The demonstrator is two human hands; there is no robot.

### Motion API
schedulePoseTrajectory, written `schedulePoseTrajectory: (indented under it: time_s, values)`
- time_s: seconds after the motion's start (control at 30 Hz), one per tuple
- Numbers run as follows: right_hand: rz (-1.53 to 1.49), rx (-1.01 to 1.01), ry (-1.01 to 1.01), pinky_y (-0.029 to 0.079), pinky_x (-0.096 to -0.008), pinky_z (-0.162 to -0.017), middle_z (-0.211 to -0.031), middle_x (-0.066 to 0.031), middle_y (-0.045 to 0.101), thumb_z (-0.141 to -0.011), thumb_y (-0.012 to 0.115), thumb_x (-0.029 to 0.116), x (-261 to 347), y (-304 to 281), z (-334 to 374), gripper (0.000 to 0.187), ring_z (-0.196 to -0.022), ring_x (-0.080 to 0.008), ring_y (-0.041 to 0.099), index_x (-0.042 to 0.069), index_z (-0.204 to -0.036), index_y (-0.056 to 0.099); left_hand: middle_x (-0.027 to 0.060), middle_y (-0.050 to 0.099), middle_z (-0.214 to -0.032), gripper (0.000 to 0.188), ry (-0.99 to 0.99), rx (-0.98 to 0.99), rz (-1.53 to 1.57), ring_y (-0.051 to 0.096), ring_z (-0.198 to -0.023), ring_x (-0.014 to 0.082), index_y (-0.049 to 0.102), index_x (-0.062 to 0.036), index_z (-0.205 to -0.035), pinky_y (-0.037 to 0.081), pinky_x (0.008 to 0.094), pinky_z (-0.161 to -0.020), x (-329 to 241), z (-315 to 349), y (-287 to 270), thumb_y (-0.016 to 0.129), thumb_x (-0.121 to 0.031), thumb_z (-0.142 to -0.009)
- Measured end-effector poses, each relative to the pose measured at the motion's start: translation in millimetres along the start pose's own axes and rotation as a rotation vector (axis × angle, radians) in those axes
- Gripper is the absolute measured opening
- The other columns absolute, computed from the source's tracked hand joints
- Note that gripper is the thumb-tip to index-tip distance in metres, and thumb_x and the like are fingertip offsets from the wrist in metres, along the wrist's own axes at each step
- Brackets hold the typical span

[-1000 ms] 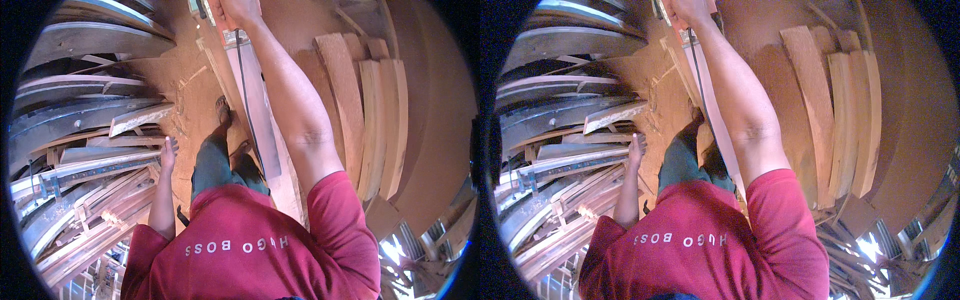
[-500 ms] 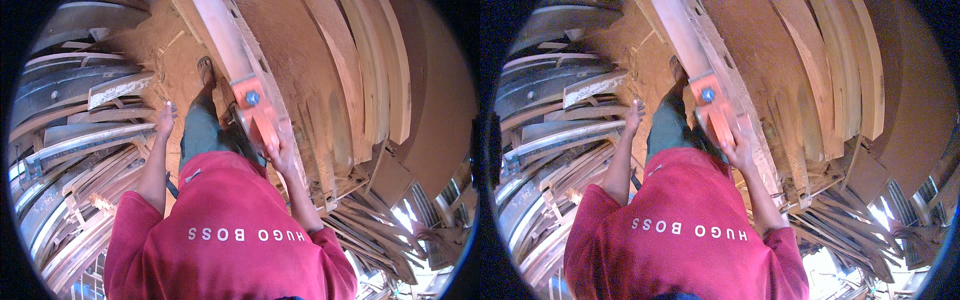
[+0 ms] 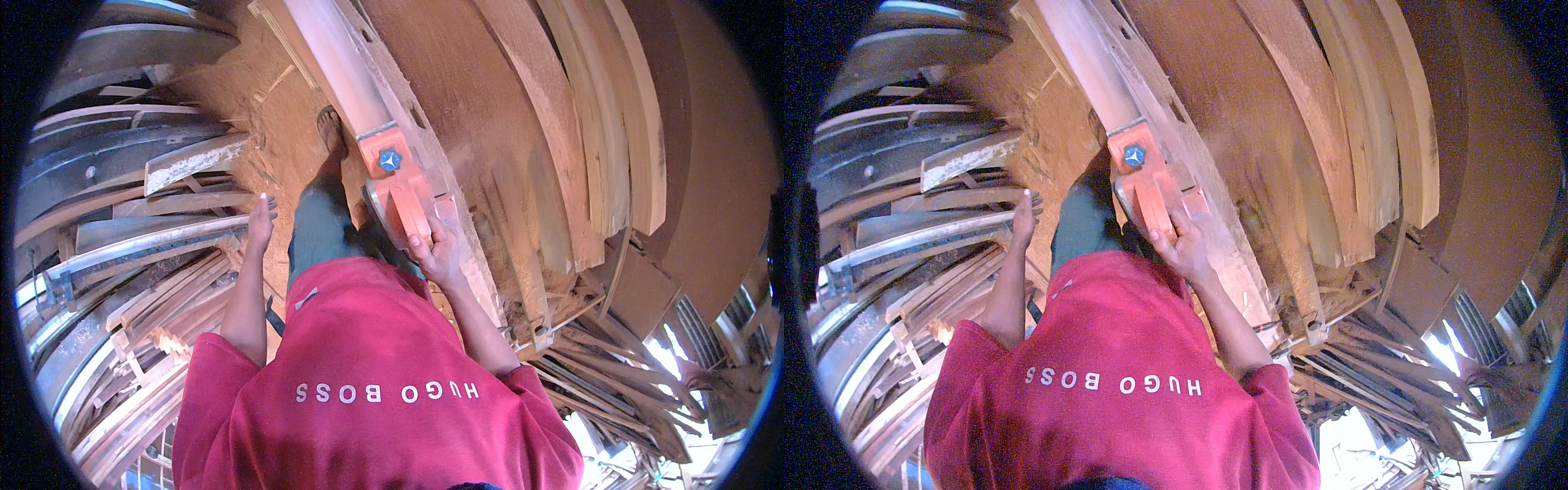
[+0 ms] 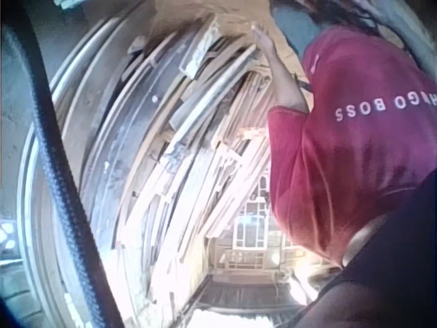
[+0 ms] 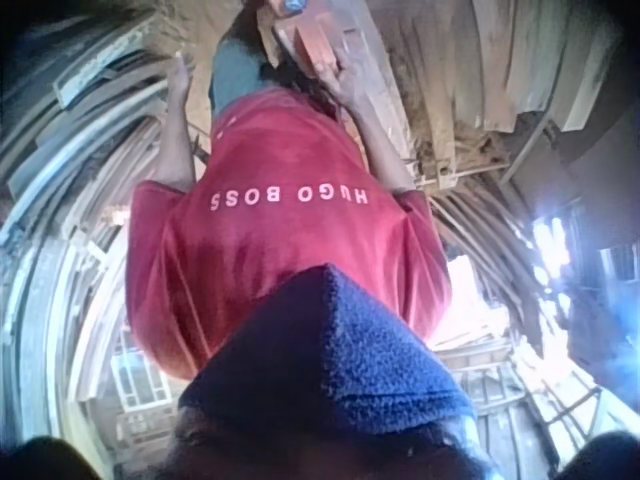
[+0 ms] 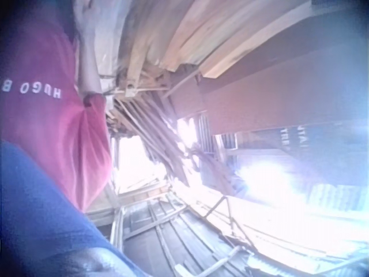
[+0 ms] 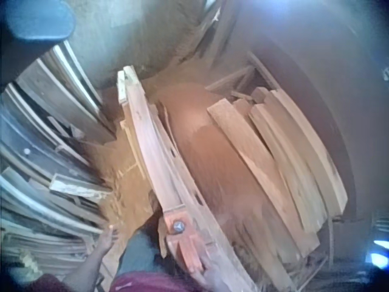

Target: The person uses an electric hand planer to smooth a long piece of lumber, then uses a hammer and a chisel to carve out segments of the wood.

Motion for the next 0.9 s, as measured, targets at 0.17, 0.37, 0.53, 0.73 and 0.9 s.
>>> schedulePoseTrajectory:
  time_s: [0.17,0.37,0.53,0.73,0.9]
  values:
    - [0.057,0.143,0.132,0.050,-0.0425,-0.069,-0.082,-0.0210,0.063,-0.089,0.066,0.041,-1,24,-41,0.045,-0.075,-0.0339,0.065,-0.002,-0.104,0.063,0.0200,0.064,-0.128,0.076,-0.038,-0.034,0.028,0.066,-0.107,0.0307,0.056,-0.0019,-0.136,0.049,0.0353,-0.078,-22,-23,-32,0.031,-0.065,-0.101]
    - [0.113,0.108,0.106,0.050,-0.0437,-0.069,-0.082,-0.0207,0.063,-0.088,0.067,0.040,39,43,-105,0.044,-0.075,-0.0352,0.065,-0.002,-0.103,0.063,0.0175,0.059,-0.135,0.082,-0.069,0.011,0.082,0.061,-0.114,0.0328,0.051,-0.0046,-0.141,0.048,0.0427,-0.088,-53,-57,-51,0.033,-0.071,-0.097]
    - [0.067,0.116,0.075,0.050,-0.0440,-0.070,-0.085,-0.0218,0.064,-0.088,0.067,0.040,72,60,-159,0.045,-0.078,-0.0373,0.065,-0.002,-0.104,0.063,0.0167,0.054,-0.141,0.086,-0.076,0.058,0.084,0.055,-0.122,0.0336,0.046,-0.0051,-0.145,0.046,0.0495,-0.095,-77,-79,-62,0.032,-0.074,-0.095]
    - [0.054,0.108,0.078,0.050,-0.0435,-0.071,-0.085,-0.0220,0.064,-0.089,0.067,0.040,95,76,-212,0.045,-0.079,-0.0364,0.065,-0.004,-0.103,0.063,0.0182,0.060,-0.134,0.082,-0.119,0.028,0.132,0.062,-0.113,0.0319,0.050,-0.0030,-0.141,0.047,0.0358,-0.084,-93,-95,-77,0.033,-0.070,-0.098]
    - [0.006,0.124,0.095,0.051,-0.0439,-0.074,-0.090,-0.0236,0.066,-0.089,0.067,0.041,120,90,-256,0.047,-0.083,-0.0374,0.066,-0.004,-0.106,0.064,0.0179,0.060,-0.134,0.081,-0.117,0.031,0.095,0.061,-0.114,0.0323,0.049,-0.0039,-0.141,0.047,0.0373,-0.083,-116,-99,-86,0.032,-0.070,-0.098]
Point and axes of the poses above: each hand's wrist, its own z-axis away from the middle knuckle, its own y-axis out of the palm, x = y × z, the point moved 10 cm from there along -z, towards the middle knuckle
